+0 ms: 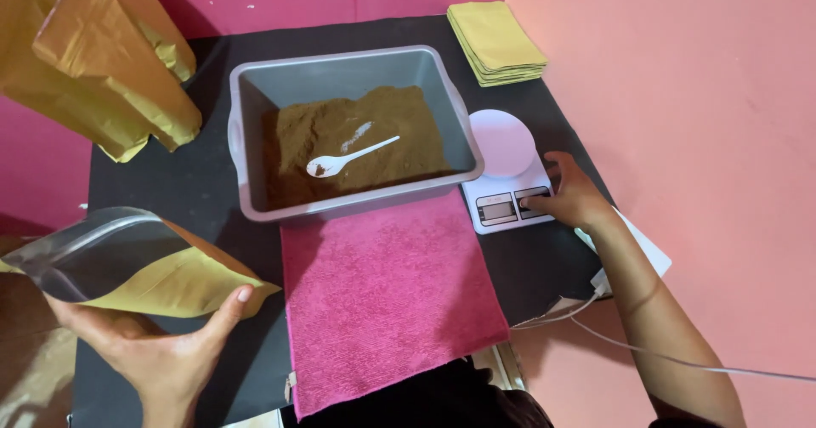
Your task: Filling and weighing coffee bags with ground coffee powder using a spoon and a digital scale.
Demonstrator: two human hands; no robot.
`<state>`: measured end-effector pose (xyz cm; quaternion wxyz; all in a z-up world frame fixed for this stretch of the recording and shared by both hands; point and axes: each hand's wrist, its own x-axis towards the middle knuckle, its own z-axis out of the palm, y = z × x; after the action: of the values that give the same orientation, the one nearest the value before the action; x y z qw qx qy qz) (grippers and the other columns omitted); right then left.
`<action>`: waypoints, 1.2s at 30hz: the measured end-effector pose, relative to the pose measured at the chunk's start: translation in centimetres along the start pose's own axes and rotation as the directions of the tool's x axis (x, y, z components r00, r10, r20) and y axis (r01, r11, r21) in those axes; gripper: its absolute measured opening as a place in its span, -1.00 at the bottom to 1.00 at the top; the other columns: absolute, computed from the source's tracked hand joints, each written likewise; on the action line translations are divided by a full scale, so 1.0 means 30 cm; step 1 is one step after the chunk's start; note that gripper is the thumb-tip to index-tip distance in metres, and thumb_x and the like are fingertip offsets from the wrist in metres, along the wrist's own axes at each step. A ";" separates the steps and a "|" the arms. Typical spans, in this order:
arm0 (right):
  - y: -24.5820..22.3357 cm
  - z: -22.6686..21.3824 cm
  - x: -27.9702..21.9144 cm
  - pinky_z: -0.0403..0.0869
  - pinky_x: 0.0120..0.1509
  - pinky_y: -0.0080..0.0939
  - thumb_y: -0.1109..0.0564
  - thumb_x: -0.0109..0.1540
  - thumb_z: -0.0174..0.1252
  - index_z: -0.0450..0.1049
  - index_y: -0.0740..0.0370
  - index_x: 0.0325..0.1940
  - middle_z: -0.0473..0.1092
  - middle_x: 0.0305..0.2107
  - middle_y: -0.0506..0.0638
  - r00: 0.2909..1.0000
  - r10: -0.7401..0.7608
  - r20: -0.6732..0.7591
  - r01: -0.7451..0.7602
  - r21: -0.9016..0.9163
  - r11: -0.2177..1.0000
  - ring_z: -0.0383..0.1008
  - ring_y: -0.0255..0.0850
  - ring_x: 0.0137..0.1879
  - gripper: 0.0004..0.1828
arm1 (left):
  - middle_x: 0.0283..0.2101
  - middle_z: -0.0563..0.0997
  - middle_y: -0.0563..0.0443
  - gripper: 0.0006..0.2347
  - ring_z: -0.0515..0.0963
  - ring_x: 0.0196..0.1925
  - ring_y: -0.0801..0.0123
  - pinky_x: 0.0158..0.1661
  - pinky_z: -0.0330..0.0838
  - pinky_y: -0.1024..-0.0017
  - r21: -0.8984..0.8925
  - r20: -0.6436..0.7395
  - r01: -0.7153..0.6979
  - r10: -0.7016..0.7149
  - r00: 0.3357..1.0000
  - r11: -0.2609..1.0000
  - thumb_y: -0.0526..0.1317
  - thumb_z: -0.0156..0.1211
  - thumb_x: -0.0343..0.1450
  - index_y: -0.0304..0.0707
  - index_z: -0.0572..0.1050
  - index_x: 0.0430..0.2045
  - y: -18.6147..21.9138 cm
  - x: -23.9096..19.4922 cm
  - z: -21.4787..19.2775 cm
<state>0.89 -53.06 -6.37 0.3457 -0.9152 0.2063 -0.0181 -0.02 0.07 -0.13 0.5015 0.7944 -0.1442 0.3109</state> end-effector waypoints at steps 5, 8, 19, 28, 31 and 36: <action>0.016 0.016 0.019 0.46 0.01 -0.07 0.17 -0.10 0.45 0.14 0.38 0.44 0.41 -0.06 0.28 1.000 -0.007 -0.027 0.007 0.001 1.000 0.47 0.04 -0.05 0.07 | 0.44 0.04 -0.51 0.07 0.22 0.49 -0.31 0.46 0.15 0.00 0.000 0.006 0.017 -0.017 1.000 1.000 -0.48 0.55 0.13 -0.29 -0.22 0.46 0.005 -0.007 -0.012; -0.020 -0.010 0.011 0.45 0.08 -0.07 0.18 -0.10 0.45 -0.01 0.39 0.53 0.41 -0.04 0.36 1.000 -0.025 0.014 0.025 0.018 1.000 0.49 0.10 0.00 0.20 | 0.52 0.00 -0.50 0.13 0.21 0.54 -0.32 0.51 0.16 -0.06 -0.047 0.031 0.018 -0.017 0.999 0.999 -0.51 0.55 0.11 -0.19 -0.27 0.49 0.023 -0.013 -0.029; -0.085 -0.020 0.036 0.24 -0.48 -0.33 -0.09 0.48 -0.19 0.45 0.37 0.01 0.33 -0.46 0.00 0.989 0.150 0.002 -0.141 0.344 0.928 0.22 -0.33 -0.44 -0.53 | -0.20 0.55 -0.11 -0.68 0.60 -0.13 0.25 -0.17 0.61 0.35 -0.316 0.655 0.196 0.063 0.753 0.928 -0.22 0.18 0.41 -0.44 0.45 0.00 0.227 -0.212 0.307; -0.061 -0.001 0.101 0.60 -0.09 0.18 -0.41 0.45 -0.27 0.35 0.40 0.32 0.44 -0.03 0.34 0.932 0.363 0.005 -0.350 0.279 0.894 0.54 0.16 -0.01 -0.18 | 0.18 0.45 -0.39 -0.52 0.41 0.33 -0.19 0.28 0.29 -0.06 0.056 0.761 0.583 -0.413 0.501 0.811 -0.05 0.01 0.40 -0.41 0.36 0.15 0.136 -0.159 1.137; 0.108 0.042 0.214 0.58 -0.31 -0.03 -0.35 0.47 -0.20 0.42 0.43 0.19 0.41 -0.18 0.29 0.932 0.359 0.052 -0.360 0.251 0.898 0.50 0.08 -0.20 -0.25 | 0.28 0.38 -0.35 -0.43 0.38 0.38 -0.15 0.32 0.25 -0.04 0.100 0.755 0.596 -0.451 0.476 0.797 -0.08 -0.02 0.35 -0.47 0.29 0.25 0.119 -0.186 1.200; -0.241 -0.005 -0.053 0.17 0.49 0.31 -0.24 0.42 -0.17 0.27 0.56 0.35 0.20 0.29 0.51 0.945 0.327 -0.015 -0.309 0.287 0.907 0.12 0.25 0.50 -0.24 | 0.18 0.44 -0.39 -0.53 0.39 0.34 -0.19 0.30 0.27 -0.02 -0.004 0.721 0.681 -0.470 0.510 0.732 -0.14 -0.06 0.38 -0.43 0.40 0.17 0.195 -0.189 1.103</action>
<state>2.05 -47.66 -1.47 0.4637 -0.8099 0.3586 -0.0195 4.03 -32.38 -9.66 0.5969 0.7692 -0.0844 -0.2119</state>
